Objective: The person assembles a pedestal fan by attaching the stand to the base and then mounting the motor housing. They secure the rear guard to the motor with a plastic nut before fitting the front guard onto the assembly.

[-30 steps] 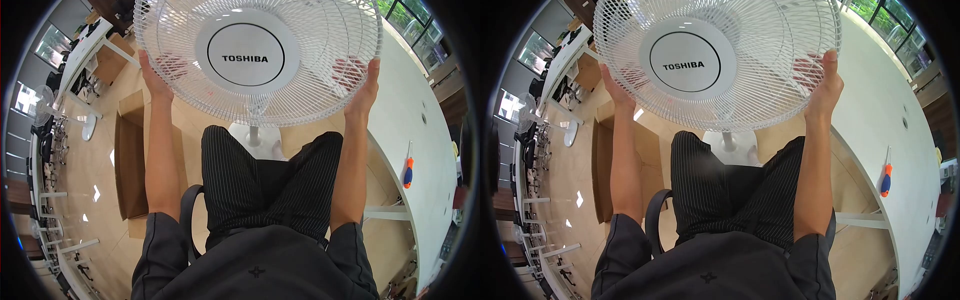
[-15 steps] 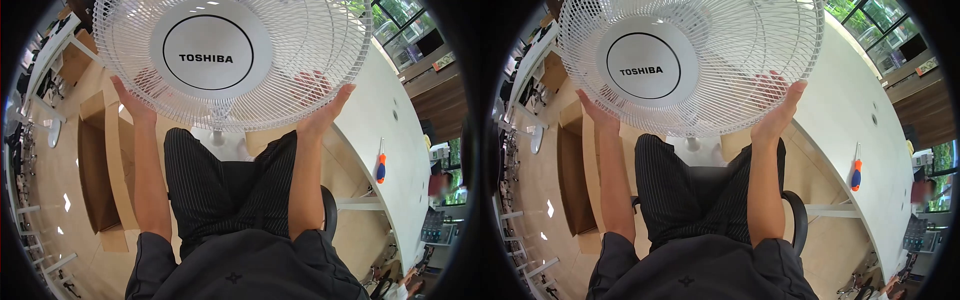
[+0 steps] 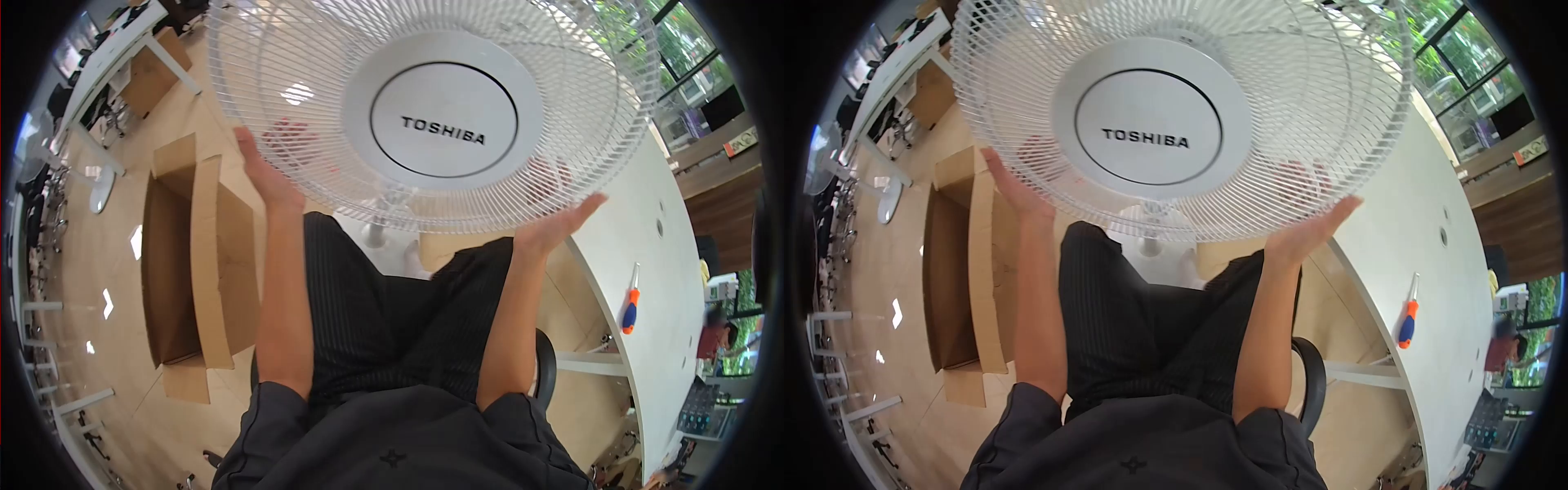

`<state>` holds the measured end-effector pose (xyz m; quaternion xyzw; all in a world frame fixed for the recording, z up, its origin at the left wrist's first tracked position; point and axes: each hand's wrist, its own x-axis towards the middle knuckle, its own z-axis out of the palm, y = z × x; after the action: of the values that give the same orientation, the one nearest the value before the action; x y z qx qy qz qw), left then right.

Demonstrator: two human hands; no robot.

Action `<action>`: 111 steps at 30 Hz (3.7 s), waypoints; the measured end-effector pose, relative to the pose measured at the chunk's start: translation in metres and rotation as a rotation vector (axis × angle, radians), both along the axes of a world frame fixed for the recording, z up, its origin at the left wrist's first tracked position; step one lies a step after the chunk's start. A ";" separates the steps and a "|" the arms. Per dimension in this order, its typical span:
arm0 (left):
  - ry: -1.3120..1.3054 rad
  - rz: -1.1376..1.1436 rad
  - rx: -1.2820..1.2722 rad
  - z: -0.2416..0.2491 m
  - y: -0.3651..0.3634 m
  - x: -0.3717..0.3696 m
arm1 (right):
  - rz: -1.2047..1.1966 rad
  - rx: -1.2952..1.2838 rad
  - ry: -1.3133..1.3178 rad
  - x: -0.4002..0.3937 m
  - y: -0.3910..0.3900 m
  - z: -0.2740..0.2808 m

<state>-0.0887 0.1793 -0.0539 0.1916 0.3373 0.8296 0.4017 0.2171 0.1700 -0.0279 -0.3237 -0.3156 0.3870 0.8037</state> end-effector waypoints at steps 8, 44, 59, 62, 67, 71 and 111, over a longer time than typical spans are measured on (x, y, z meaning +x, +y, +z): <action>0.108 0.024 -0.008 0.005 -0.006 0.003 | 0.026 -0.086 0.211 -0.054 -0.018 -0.036; -0.314 0.045 -0.149 -0.056 -0.027 0.050 | 0.682 -0.200 0.867 -0.106 -0.044 -0.125; 0.178 -0.250 -0.292 -0.195 -0.081 0.027 | 0.654 -0.881 0.628 -0.025 -0.091 -0.293; 0.457 -0.310 -0.377 -0.194 -0.082 0.030 | 0.697 -0.694 0.084 -0.021 -0.065 -0.294; 0.486 -0.214 -0.320 -0.185 -0.098 0.034 | 0.403 -0.601 -0.461 -0.038 -0.021 -0.292; 0.513 -0.174 -0.357 -0.182 -0.116 0.025 | 0.299 -0.227 -0.941 -0.055 0.037 -0.331; 0.446 -0.059 -0.338 -0.190 -0.184 0.002 | 0.676 -0.568 -1.436 -0.044 -0.006 -0.366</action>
<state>-0.0866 -0.0051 -0.2444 0.3094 0.5453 0.6868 0.3676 0.1734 0.1638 -0.3938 -0.5693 -0.7205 0.3714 0.1368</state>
